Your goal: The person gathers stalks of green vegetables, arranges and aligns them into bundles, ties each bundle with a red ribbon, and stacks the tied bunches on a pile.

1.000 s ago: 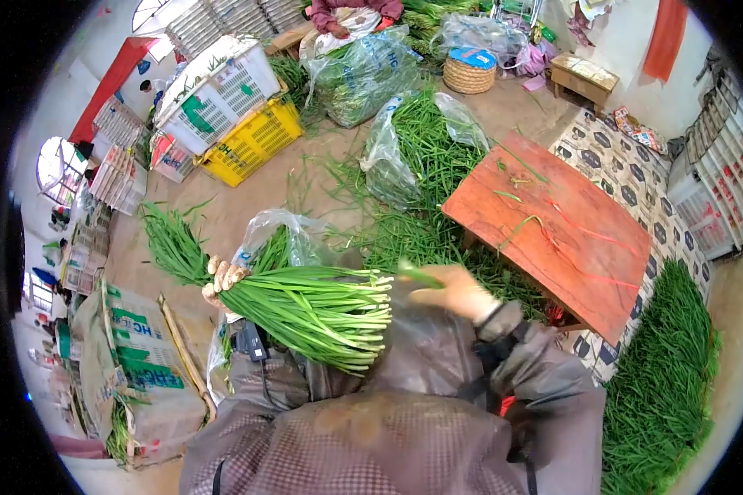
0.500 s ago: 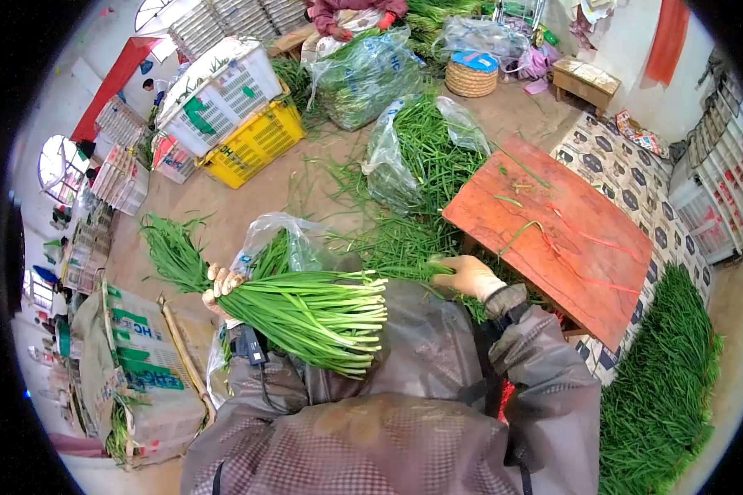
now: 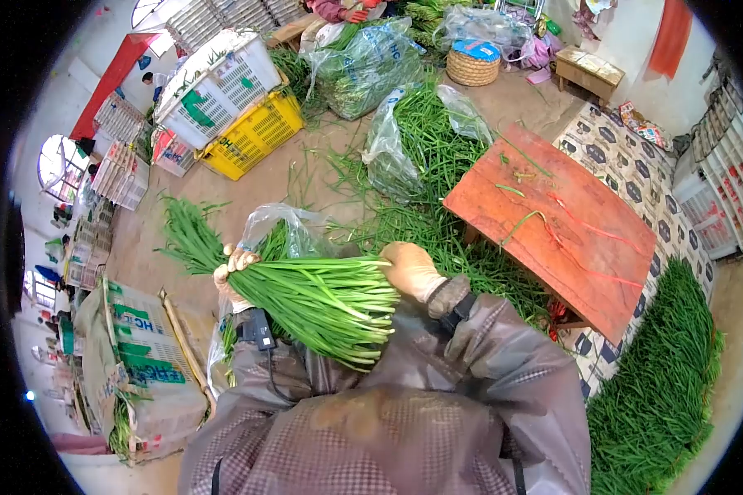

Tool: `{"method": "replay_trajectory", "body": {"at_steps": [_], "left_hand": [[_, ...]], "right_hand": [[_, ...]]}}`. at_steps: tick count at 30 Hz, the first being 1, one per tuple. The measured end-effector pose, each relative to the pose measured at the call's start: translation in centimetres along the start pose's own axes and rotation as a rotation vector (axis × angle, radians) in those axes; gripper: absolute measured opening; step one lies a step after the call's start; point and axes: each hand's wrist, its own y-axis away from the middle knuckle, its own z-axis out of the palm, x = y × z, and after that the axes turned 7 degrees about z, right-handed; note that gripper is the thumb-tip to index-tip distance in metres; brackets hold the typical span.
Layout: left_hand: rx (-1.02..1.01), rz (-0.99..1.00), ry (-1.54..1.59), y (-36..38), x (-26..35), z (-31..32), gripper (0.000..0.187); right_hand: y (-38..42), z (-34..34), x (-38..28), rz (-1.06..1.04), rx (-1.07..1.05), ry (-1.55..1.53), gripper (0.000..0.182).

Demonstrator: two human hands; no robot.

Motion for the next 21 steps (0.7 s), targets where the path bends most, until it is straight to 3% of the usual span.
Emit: {"method": "replay_trajectory", "body": {"at_steps": [3, 4, 5, 7, 8, 10, 12, 14, 16, 20, 21], "left_hand": [[0.053, -0.009, -0.017, 0.0, -0.6, -1.5, 0.032], [0.073, 0.022, -0.023, 0.1, -0.4, -2.2, 0.032], [0.095, 0.051, -0.027, 0.4, 0.3, -2.9, 0.032], [0.129, 0.110, -0.061, 0.6, 1.7, -3.4, 0.034], [0.144, 0.119, -0.085, 0.8, 2.1, -3.5, 0.034], [0.166, 0.131, -0.126, 0.7, 2.3, -4.1, 0.034], [0.161, 0.129, -0.110, 0.8, 2.2, -4.7, 0.035], [0.167, 0.117, -0.102, 0.9, 2.1, -5.1, 0.035], [0.154, 0.088, -0.126, 0.7, 1.8, -5.6, 0.035], [0.315, 0.130, -0.217, 0.7, 1.2, -4.4, 0.030], [0.322, 0.124, -0.241, 0.8, 1.3, -4.5, 0.029]], "right_hand": [[0.7, -0.3, 2.1, -0.131, 0.229, 0.179, 0.017], [0.9, -1.4, 2.8, -0.034, 0.197, 0.283, 0.016], [1.1, -1.5, 5.9, 0.011, 0.315, 0.262, 0.016], [1.9, -4.3, 10.5, 0.220, -0.058, 0.725, 0.015], [3.4, -4.8, 12.9, 0.148, -0.033, 0.893, 0.025], [4.6, -6.6, 8.6, -0.152, 0.270, 0.822, 0.035], [3.6, -7.5, 2.7, -0.411, 0.117, 0.173, 0.037], [2.7, -7.0, -1.8, -0.642, -0.111, 0.141, 0.034], [1.8, -4.3, -3.3, -0.796, -0.078, 0.309, 0.033], [0.9, -1.6, -4.3, -0.825, -0.006, 0.538, 0.015], [0.6, -1.1, -3.4, -0.850, -0.044, 0.470, 0.016]]}}
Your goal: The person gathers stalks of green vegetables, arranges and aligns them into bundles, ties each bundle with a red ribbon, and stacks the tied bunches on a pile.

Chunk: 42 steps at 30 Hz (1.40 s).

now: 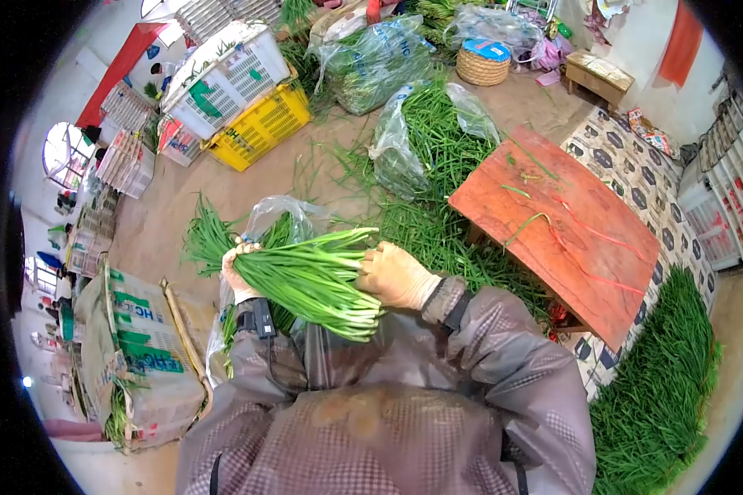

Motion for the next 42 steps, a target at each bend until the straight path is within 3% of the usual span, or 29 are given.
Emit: {"method": "replay_trajectory", "body": {"at_steps": [3, 4, 5, 6, 7, 9, 10, 11, 13, 14, 15, 17, 19, 20, 21, 22, 23, 25, 27, 29, 31, 32, 34, 35, 37, 38, 40, 42], "left_hand": [[0.049, 0.026, -0.047, -0.1, 0.1, 0.2, 0.024], [0.067, 0.032, -0.060, -0.1, 0.3, 0.0, 0.022], [0.087, 0.039, -0.074, 0.0, 0.4, -0.3, 0.020], [0.091, 0.049, -0.093, -0.2, 0.6, -1.1, 0.014], [0.118, 0.064, -0.114, -0.3, 0.7, -1.2, 0.012], [0.175, 0.095, -0.150, -0.3, 0.4, -1.4, 0.010], [0.194, 0.097, -0.158, -0.4, 0.1, -0.8, 0.008], [0.201, 0.093, -0.162, -0.6, -0.2, -0.5, 0.008], [0.214, 0.087, -0.174, -0.9, -0.6, 0.4, 0.007], [0.276, 0.091, -0.158, -0.8, -0.5, 1.0, 0.007], [0.286, 0.091, -0.162, -0.9, -0.4, 1.1, 0.006], [0.310, 0.106, -0.166, -0.9, 0.4, 1.4, 0.006], [0.277, 0.101, -0.178, -1.2, 0.8, 3.5, 0.005], [0.301, 0.111, -0.185, -1.4, 0.7, 5.2, 0.006], [0.323, 0.105, -0.174, -1.6, 0.3, 7.5, 0.006], [0.308, 0.100, -0.211, -1.4, -0.2, 10.9, 0.005], [0.293, 0.094, -0.247, -1.4, -0.9, 13.7, 0.006], [0.147, 0.058, -0.443, -2.4, -2.6, 16.5, 0.010], [-0.166, 0.229, -0.816, -2.0, -4.5, 20.9, 0.015], [-0.116, 0.051, -0.640, -0.5, -6.1, 27.0, 0.019], [-0.184, -0.026, -0.632, -0.7, -7.1, 30.0, 0.020], [-0.127, -0.112, -0.567, -0.8, -7.7, 31.7, 0.022], [-0.310, -0.094, -0.497, -0.7, -9.5, 34.0, 0.036], [-0.393, -0.116, -0.479, -1.2, -10.2, 34.7, 0.041], [-0.602, -0.413, -0.418, -2.3, -9.3, 37.0, 0.051], [-0.688, -0.450, -0.364, -2.9, -8.8, 37.9, 0.061], [-0.658, -0.346, -0.587, -2.7, -6.3, 38.8, 0.068], [-0.732, -0.269, -0.676, -3.4, -4.4, 37.2, 0.064]], "right_hand": [[3.0, 0.3, 1.5, 0.064, 0.014, -0.149, 0.008], [4.3, -0.5, 2.1, 0.148, -0.073, -0.152, 0.012], [6.2, -0.7, 3.3, 0.293, -0.302, -0.046, 0.018], [7.7, -0.3, 4.4, 0.574, -0.621, -0.002, 0.022], [7.2, -2.4, 4.2, 0.741, -0.930, 0.058, 0.039], [8.7, -2.9, 3.4, 0.716, -0.543, -0.340, 0.060], [7.9, -2.2, 2.5, 0.736, -0.352, -0.702, 0.077], [6.9, -1.4, 1.1, 0.731, -0.185, -0.823, 0.061], [4.3, -0.2, -0.4, 0.950, -0.376, -1.049, 0.040], [4.1, -1.2, -1.1, 0.947, -0.328, -0.907, 0.023], [6.1, 0.0, 0.5, 0.631, -0.115, -0.757, 0.023], [9.2, -0.3, 3.7, 0.880, -0.333, -0.476, 0.026], [10.0, -2.7, 4.5, 0.896, -0.395, -0.191, 0.032], [9.3, -3.6, 4.6, 0.903, -0.374, -0.222, 0.043], [8.2, -4.4, 4.3, 0.724, -0.166, -0.235, 0.065], [5.0, -6.8, 2.9, 0.624, -0.145, -0.202, 0.085], [2.0, -8.5, 1.2, 0.572, -0.064, -0.371, 0.097], [-3.3, -9.8, -1.0, 0.382, 0.047, -0.426, 0.121], [-7.7, -9.9, -2.4, 0.315, 0.136, -0.353, 0.136], [-10.4, -9.1, -2.1, 0.323, 0.319, -0.252, 0.136], [-11.1, -11.1, -2.3, 0.581, 0.367, -0.629, 0.118], [-10.7, -11.5, -1.2, 0.588, 0.398, -0.608, 0.113], [-9.8, -12.3, 1.3, 0.599, 0.496, -0.731, 0.094], [-8.8, -13.3, 1.9, 0.569, 0.488, -0.890, 0.071], [-6.9, -15.0, 1.8, 0.666, 0.492, -1.314, 0.055], [-6.0, -15.8, 1.5, 0.722, 0.562, -1.498, 0.041], [-3.6, -16.0, 3.6, 0.703, 0.573, -1.605, 0.024], [-1.4, -15.6, 5.5, 0.634, 0.618, -1.799, 0.024]]}}
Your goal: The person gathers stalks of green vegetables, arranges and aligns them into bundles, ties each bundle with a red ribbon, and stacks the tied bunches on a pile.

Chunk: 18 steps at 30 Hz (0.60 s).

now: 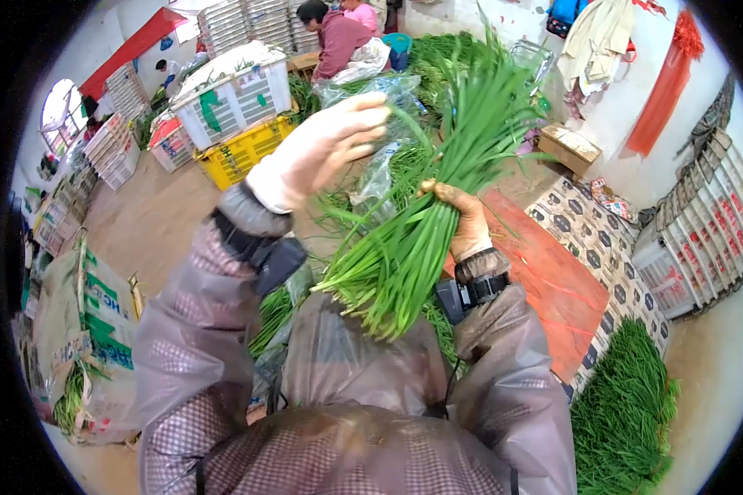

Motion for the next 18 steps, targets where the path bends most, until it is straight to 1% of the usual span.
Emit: {"method": "replay_trajectory", "body": {"at_steps": [1, 2, 3, 4, 5, 6, 7, 9, 11, 12, 13, 14, 15, 17, 18], "left_hand": [[-0.057, 0.026, -0.047, 0.7, -0.6, -1.5, 0.062], [-0.040, 0.013, -0.171, 1.3, -1.6, -2.4, 0.055], [-0.156, 0.081, -0.345, 2.6, -2.9, -4.1, 0.051], [-0.181, -0.034, -0.234, 4.1, -4.3, -4.8, 0.050], [-0.175, -0.066, -0.465, 5.2, -5.8, -5.1, 0.049], [-0.158, -0.092, -0.459, 6.5, -6.8, -5.3, 0.047], [-0.039, -0.058, -0.520, 7.8, -8.4, -6.0, 0.034], [0.157, 0.158, -0.359, 11.5, -9.3, -3.8, 0.026], [-0.045, 0.610, -1.171, 12.7, -9.4, -2.5, 0.031], [-0.089, 0.571, -1.273, 13.0, -9.3, -1.1, 0.039], [-0.107, 0.576, -1.355, 13.0, -9.8, -0.3, 0.033], [-0.095, 0.595, -1.402, 12.6, -10.4, 0.0, 0.029], [-0.083, 0.613, -1.449, 12.3, -11.2, 0.0, 0.025], [-0.039, 0.636, -1.165, 12.0, -13.7, -1.7, 0.021], [-0.018, 0.644, -1.016, 11.6, -13.5, -1.7, 0.019]], "right_hand": [[0.6, -0.2, -0.5, -0.005, -0.063, -0.064, 0.024], [0.9, -1.1, -0.6, -0.039, -0.038, -0.107, 0.024], [0.9, -1.8, -0.4, -0.075, -0.015, -0.151, 0.024], [1.2, -2.4, -0.5, -0.074, -0.021, -0.178, 0.024], [1.5, -2.8, -0.6, -0.067, -0.029, -0.202, 0.024], [1.6, -3.2, -0.8, -0.060, -0.044, -0.224, 0.024], [1.2, -4.2, -0.8, -0.082, -0.047, -0.230, 0.023], [1.1, -5.4, -0.8, -0.107, -0.032, -0.272, 0.022], [1.3, -5.4, -0.9, -0.112, -0.032, -0.303, 0.019], [1.1, -5.7, -0.9, -0.112, -0.020, -0.321, 0.018], [0.8, -6.0, -0.8, -0.110, -0.009, -0.338, 0.018], [0.5, -6.3, -0.5, -0.165, 0.007, -0.324, 0.015], [0.4, -6.2, -0.5, -0.152, 0.010, -0.341, 0.015], [0.6, -6.0, -0.6, -0.127, 0.023, -0.373, 0.013], [0.8, -6.3, -0.6, -0.145, 0.046, -0.369, 0.013]]}}
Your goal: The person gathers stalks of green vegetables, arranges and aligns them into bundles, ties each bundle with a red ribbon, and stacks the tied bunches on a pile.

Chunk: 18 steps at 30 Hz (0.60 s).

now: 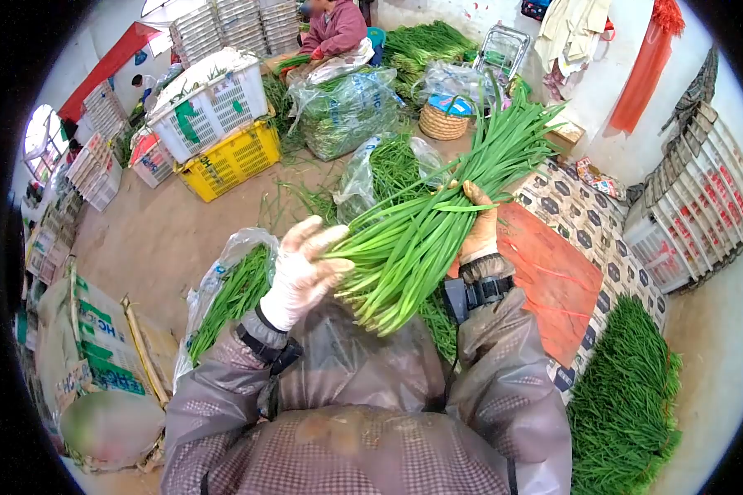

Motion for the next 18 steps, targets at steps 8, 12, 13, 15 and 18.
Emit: {"method": "replay_trajectory", "body": {"at_steps": [8, 12, 13, 15, 18], "left_hand": [[0.257, -0.971, 0.817, 4.8, 0.0, -2.8, 0.013], [0.121, -0.988, 1.008, 3.5, 2.9, 0.8, 0.038], [0.085, -0.949, 1.004, 2.1, 4.1, 1.4, 0.047], [0.021, -0.981, 1.184, 1.8, 4.6, 3.2, 0.055], [0.198, -1.022, 1.306, 1.4, 5.4, 5.9, 0.045]], "right_hand": [[0.7, -1.8, -2.9, -0.239, 0.013, -0.024, 0.038], [0.5, -1.5, -3.1, -0.254, -0.084, 0.049, 0.060], [0.5, -1.0, -2.7, -0.273, -0.096, 0.047, 0.062], [0.8, 0.3, -1.8, -0.312, -0.112, 0.053, 0.065], [1.3, 1.5, -1.3, -0.274, -0.238, 0.095, 0.067]]}}
